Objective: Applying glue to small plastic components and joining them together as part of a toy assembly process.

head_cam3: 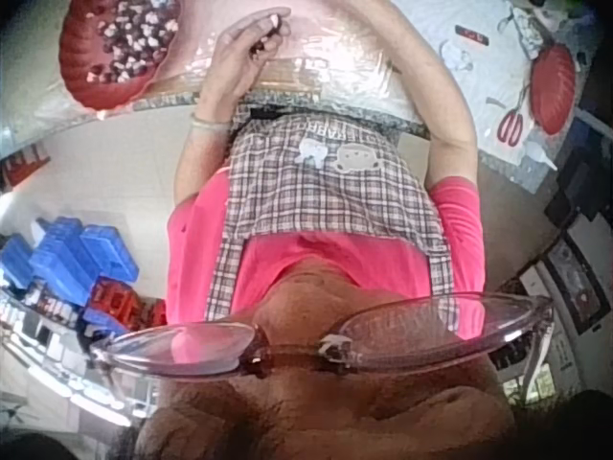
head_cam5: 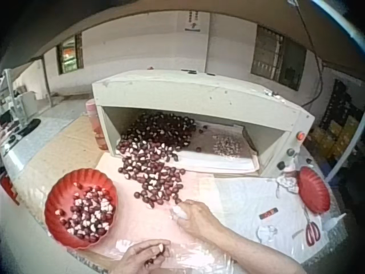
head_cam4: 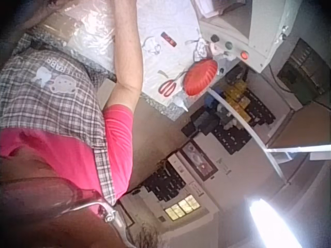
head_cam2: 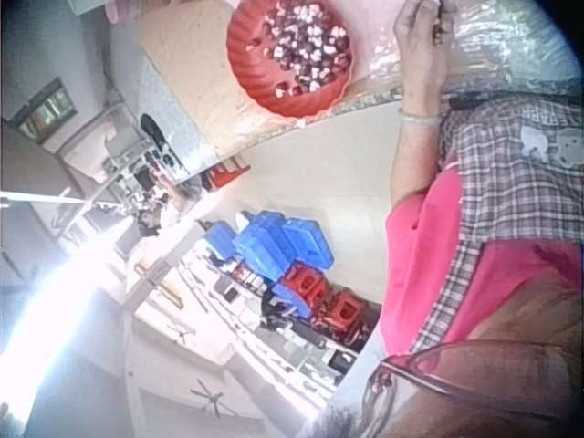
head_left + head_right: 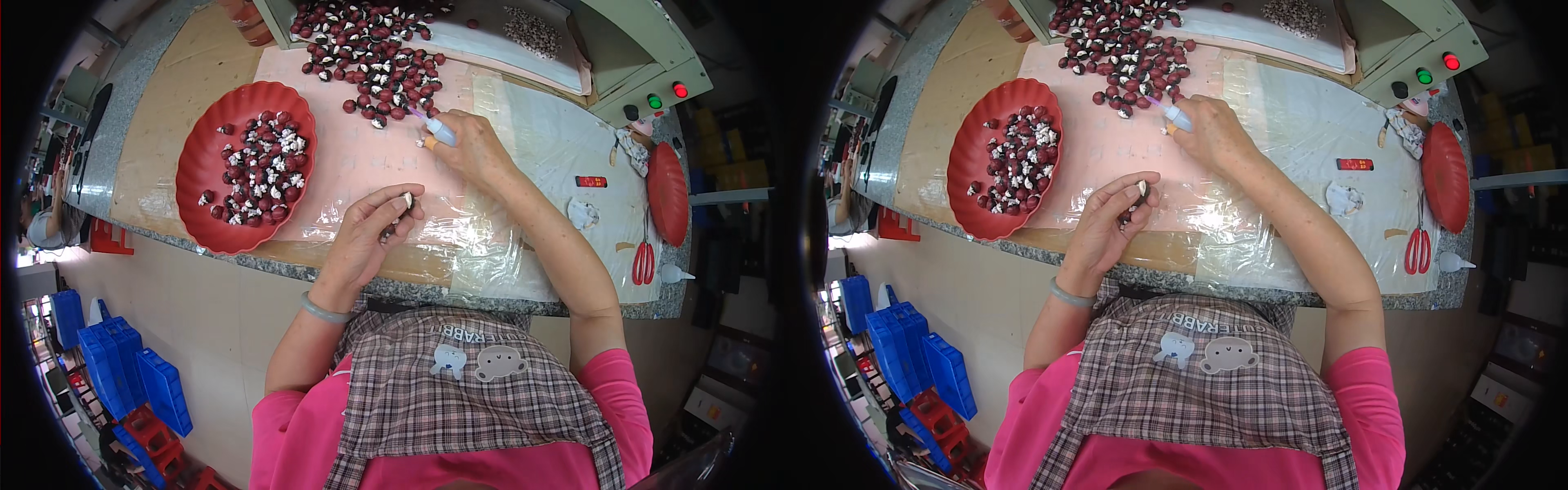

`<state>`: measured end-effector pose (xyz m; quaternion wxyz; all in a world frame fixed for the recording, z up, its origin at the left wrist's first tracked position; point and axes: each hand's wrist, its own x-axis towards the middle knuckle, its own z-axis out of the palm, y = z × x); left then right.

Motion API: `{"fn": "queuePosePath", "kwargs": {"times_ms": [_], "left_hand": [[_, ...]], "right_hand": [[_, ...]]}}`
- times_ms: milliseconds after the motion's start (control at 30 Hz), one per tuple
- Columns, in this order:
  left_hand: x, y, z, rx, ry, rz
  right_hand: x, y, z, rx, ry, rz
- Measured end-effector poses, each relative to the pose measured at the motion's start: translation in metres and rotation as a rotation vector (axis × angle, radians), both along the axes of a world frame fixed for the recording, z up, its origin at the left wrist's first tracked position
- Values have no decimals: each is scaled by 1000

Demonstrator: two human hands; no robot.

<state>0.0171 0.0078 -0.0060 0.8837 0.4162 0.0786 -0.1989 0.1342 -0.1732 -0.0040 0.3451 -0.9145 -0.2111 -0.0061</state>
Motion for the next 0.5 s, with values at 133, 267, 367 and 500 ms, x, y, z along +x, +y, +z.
{"fn": "queuePosePath", "kwargs": {"times_ms": [133, 267, 367, 500], "left_hand": [[1, 0, 2, -4, -3, 0], [0, 1, 2, -9, -11, -5], [0, 1, 1, -13, -12, -2], [0, 1, -1, -34, -24, -1]], "right_hand": [[0, 4, -1, -77, -46, 35], [-3, 6, 8, -154, -74, 96], [-2, 5, 5, -104, -127, 120], [-1, 6, 11, -28, -91, 187]]}}
